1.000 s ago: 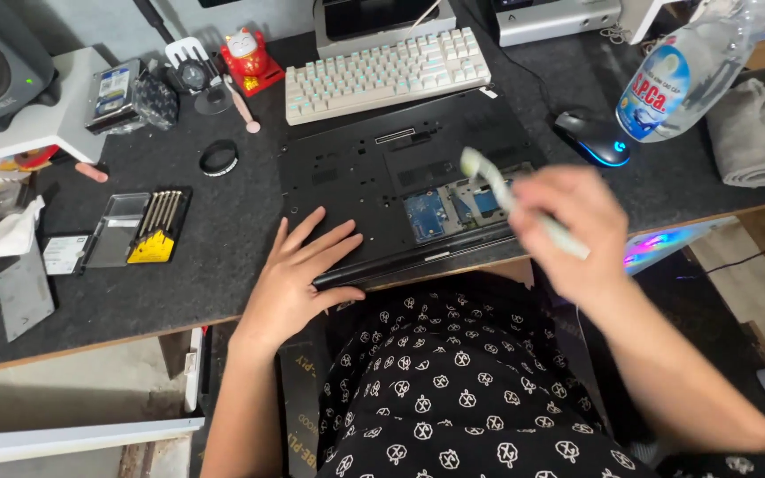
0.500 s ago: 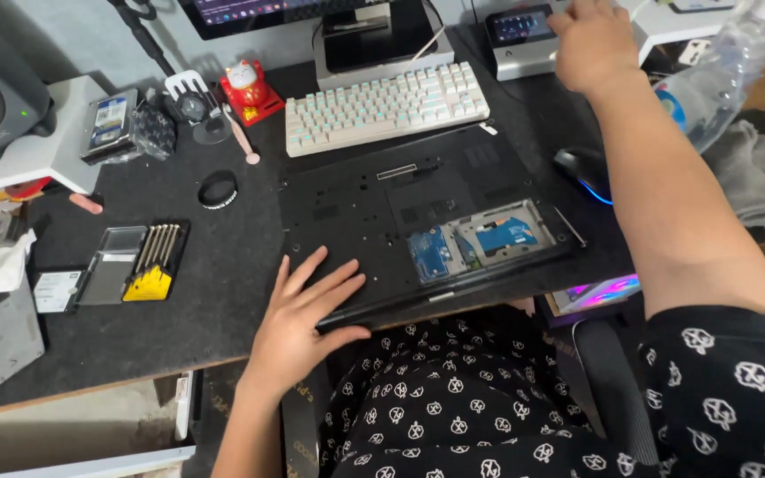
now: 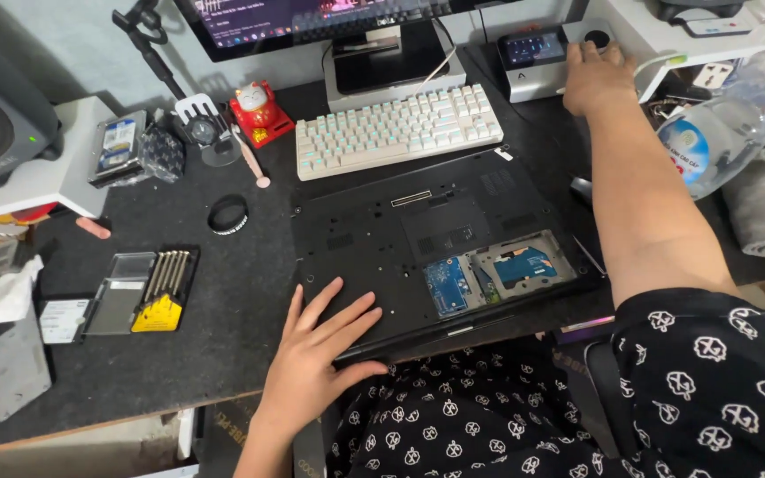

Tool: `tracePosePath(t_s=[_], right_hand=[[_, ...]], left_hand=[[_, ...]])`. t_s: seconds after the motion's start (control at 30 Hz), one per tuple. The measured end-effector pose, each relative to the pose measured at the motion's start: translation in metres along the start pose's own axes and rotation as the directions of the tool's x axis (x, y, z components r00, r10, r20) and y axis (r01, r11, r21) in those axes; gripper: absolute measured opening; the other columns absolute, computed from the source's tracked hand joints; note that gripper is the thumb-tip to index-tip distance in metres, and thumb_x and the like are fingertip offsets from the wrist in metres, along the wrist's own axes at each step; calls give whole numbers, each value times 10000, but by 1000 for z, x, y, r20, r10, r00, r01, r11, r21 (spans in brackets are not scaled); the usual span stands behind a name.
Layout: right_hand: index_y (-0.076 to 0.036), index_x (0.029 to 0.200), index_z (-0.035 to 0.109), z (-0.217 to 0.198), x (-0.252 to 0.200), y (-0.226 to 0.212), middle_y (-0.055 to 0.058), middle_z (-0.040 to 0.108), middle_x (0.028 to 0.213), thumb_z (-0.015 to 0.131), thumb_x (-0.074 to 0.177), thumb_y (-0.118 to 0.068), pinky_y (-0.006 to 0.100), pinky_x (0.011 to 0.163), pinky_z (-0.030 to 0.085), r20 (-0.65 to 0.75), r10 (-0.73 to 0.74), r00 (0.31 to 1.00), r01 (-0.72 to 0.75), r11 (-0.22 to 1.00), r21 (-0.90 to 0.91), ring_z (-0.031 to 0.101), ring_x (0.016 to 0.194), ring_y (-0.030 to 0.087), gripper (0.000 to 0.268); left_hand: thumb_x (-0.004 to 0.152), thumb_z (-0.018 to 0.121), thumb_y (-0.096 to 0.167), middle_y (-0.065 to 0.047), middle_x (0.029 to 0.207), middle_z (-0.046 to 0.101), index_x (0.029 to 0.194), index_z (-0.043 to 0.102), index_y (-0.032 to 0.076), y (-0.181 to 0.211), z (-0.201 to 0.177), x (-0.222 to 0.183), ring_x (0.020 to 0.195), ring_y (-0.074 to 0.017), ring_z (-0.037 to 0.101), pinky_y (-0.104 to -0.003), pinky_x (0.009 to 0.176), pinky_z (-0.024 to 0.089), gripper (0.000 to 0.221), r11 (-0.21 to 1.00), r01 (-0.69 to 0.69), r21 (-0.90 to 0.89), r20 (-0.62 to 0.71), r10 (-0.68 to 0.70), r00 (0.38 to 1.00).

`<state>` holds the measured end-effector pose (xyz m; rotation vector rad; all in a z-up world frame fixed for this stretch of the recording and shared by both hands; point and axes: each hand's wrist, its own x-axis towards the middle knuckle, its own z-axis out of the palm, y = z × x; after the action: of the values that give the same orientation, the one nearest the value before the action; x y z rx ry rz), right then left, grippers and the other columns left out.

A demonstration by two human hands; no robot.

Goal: Cleaning the internal components of a laptop using a toothbrush, a cloth, and a cleaning spray.

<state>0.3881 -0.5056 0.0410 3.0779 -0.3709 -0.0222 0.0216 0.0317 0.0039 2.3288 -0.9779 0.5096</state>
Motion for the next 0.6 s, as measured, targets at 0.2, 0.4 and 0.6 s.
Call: tracePosePath(t_s=[0.2,0.4,0.6], right_hand=[[-170,1847,55,-13,-10,-8,48,49,1944,513,1103,14,700,1401,101,74,14,997,-15,1000,11,12,1760,441,893],[-190,1850,59,-19,-13,-7,14,66,1945,493,1087,85,729,1388,113,70,-5,998,3,1000,18,23,1759,453,919],[-215,1851,68,-28,-14,-10,-33,36,1949,477,1037,149,723,1389,107,119,18,993,-20,1000,14,-6,1766,435,980]], left_hand=[[871,990,445,33,1661,674,1585,679,246,-1,0,-2,1665,-405,482,-778,1384,198,804,1000,4,16,0,-4,1000],[878,979,449,34,1657,676,1576,688,242,1,0,-2,1669,-400,474,-772,1388,196,784,1000,7,17,1,-7,1000],[867,980,452,33,1653,681,1560,703,238,1,-1,0,1667,-398,469,-763,1384,186,776,1000,21,14,11,-21,1000]])
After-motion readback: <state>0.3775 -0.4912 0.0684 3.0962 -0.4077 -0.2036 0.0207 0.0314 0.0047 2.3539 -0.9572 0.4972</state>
